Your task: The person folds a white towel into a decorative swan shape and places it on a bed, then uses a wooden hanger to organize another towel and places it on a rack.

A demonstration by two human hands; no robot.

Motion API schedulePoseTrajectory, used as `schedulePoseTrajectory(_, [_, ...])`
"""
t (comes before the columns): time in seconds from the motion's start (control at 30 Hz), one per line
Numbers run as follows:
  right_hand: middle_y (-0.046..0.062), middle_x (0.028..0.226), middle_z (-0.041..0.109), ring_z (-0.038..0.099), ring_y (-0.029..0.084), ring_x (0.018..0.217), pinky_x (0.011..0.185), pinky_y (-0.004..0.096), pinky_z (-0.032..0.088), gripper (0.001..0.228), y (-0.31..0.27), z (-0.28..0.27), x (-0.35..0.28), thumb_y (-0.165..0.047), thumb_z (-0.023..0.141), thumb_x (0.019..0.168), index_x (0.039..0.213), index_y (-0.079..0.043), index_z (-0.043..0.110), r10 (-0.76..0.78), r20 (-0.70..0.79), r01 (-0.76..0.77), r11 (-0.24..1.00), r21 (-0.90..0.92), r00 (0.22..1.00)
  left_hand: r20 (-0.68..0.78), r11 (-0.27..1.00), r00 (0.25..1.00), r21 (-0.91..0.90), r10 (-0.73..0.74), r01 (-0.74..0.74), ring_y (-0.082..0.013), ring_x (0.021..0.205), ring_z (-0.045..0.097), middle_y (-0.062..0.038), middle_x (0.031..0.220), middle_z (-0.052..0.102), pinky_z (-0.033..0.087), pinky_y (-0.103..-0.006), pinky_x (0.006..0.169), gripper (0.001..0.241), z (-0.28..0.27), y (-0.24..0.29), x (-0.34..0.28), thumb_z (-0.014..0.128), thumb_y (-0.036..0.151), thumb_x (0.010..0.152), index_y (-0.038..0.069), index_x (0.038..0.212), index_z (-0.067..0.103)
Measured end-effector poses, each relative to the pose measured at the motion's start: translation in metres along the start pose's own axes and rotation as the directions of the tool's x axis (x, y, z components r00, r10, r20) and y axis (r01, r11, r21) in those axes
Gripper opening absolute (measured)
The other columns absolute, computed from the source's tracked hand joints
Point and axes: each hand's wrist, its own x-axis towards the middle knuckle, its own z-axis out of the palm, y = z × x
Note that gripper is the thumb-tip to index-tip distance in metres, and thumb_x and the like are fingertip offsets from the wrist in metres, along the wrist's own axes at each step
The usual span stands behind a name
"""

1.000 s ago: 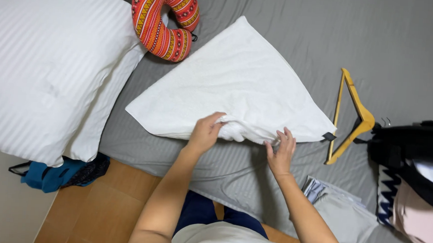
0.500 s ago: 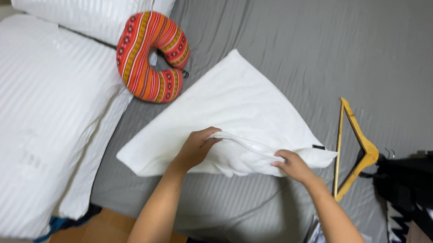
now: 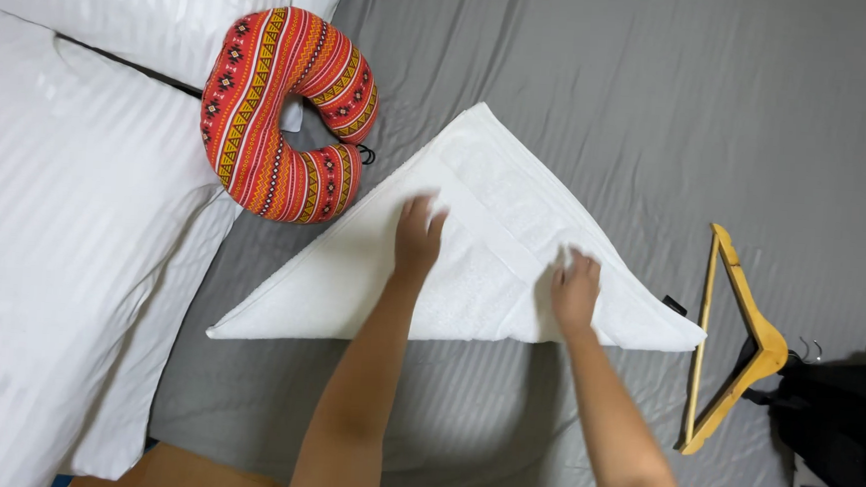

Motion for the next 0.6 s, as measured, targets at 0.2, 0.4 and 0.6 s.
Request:
schedulePoseTrajectory(0.2, [0.016,0.097,0.059,0.057,0.027,0.085,0.08,0.038,0.052,0.041,0.097,0.088,-0.149,-0.029,0.078,0.097,0.109,0.003,0.056,0.657,-0.062,-0.586,0.707,0.397,0.751,-0.328,0.873,0.836,0.064,-0.44,0.484,-0.0267,0.093,0.06,-0.018,0.117,0.059,0.054,-0.0366,0.081,0.038,-0.021,-0.102,-0.213,0.069,0.024,0.1,-0.001,0.126,0.06])
schedulePoseTrajectory(0.4, [0.007,0.101,0.063,0.06,0.02,0.083,0.07,0.037,0.051,0.054,0.077,0.024,-0.104,-0.052,0.07,0.093,0.123,-0.01,0.053,0.815,0.412,-0.667,-0.042,0.744,0.407,-0.121,0.425,0.449,-0.603,-0.885,0.675,-0.0198,0.07,0.054,-0.01,0.092,0.059,0.045,-0.0343,0.058,0.054,-0.024,-0.129,-0.24,0.071,0.041,0.094,0.006,0.129,0.05])
schedulePoseTrajectory(0.6, [0.01,0.117,0.066,0.067,0.024,0.092,0.072,0.043,0.059,0.046,0.104,-0.01,-0.098,-0.046,0.06,0.1,0.134,-0.016,0.051,0.755,0.395,-0.569,-0.036,0.821,0.523,0.165,0.107,0.393,-0.804,-0.905,0.584,-0.0168,0.074,0.058,-0.004,0.098,0.064,0.05,-0.0318,0.059,0.045,-0.062,-0.117,-0.194,0.07,0.034,0.094,0.013,0.132,0.055])
